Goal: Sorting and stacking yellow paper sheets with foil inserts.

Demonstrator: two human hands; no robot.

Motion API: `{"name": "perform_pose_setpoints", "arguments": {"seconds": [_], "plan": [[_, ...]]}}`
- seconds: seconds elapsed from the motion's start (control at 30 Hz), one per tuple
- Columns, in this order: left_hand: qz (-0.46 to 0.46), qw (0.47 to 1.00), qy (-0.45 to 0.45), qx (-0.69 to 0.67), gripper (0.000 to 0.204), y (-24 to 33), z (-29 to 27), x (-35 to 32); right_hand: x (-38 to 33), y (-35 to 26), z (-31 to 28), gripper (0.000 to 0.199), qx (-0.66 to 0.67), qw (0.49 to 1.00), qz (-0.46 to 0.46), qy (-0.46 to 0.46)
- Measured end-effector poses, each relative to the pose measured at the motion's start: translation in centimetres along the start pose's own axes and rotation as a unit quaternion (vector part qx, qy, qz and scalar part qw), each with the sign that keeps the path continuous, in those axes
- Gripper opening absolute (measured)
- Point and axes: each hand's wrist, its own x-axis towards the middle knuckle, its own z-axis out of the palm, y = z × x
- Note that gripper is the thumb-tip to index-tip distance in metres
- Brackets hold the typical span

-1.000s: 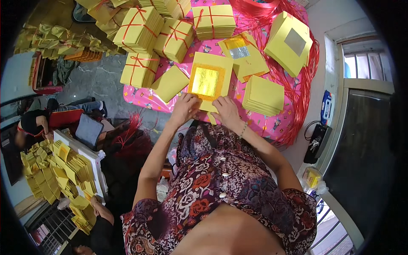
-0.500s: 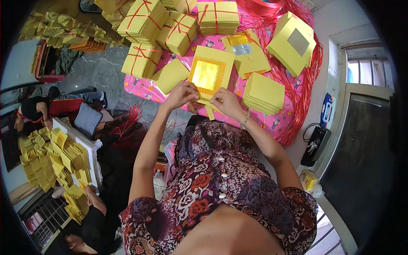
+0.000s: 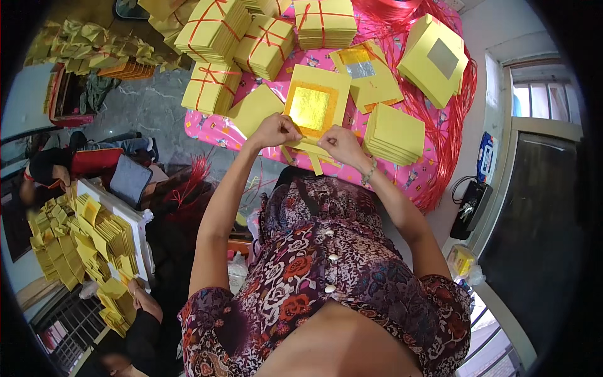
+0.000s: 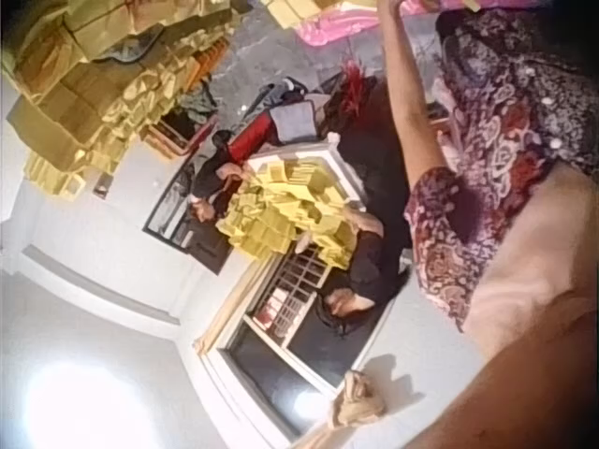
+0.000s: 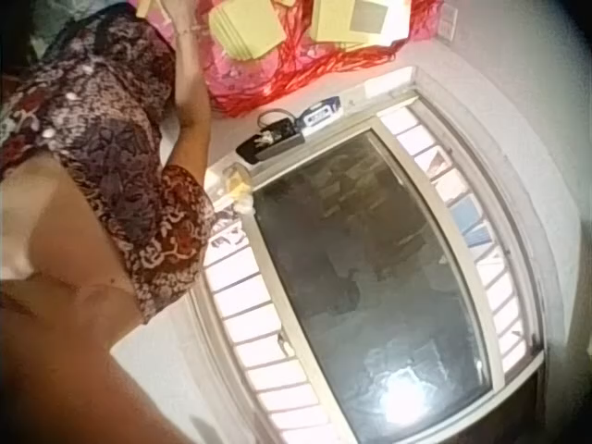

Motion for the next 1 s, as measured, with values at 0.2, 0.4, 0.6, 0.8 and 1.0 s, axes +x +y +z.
{"name": "perform_pose_setpoints", "arguments": {"seconds": [0.2, 0.4, 0.6, 0.8, 1.0], "plan": [[-0.039, 0.998, -0.025, -0.041, 0.012, -1.6, 0.1, 0.9, 0.1, 0.0, 0.1, 0.019, -0.003, 1.000, 0.023, -0.002], [-0.051, 0.996, -0.068, 0.005, 0.011, -0.1, -0.5, 1.3, -0.1, -0.2, 0.5, 0.019, 0.003, 0.999, 0.032, 0.020], [-0.058, 0.996, -0.065, 0.004, 0.016, -0.3, -0.6, 1.3, -0.2, -0.3, 0.8, 0.021, 0.009, 0.999, 0.021, 0.046], [-0.083, 0.994, -0.065, 0.031, 0.017, -0.3, -0.7, 1.3, -0.5, -1.1, 0.7, 0.023, -0.032, 0.999, -0.006, 0.028], [-0.060, 0.996, -0.056, 0.040, 0.018, -0.7, -0.5, 1.3, -0.8, -2.4, 0.5, 0.030, -0.192, 0.975, -0.108, 0.041]]}}
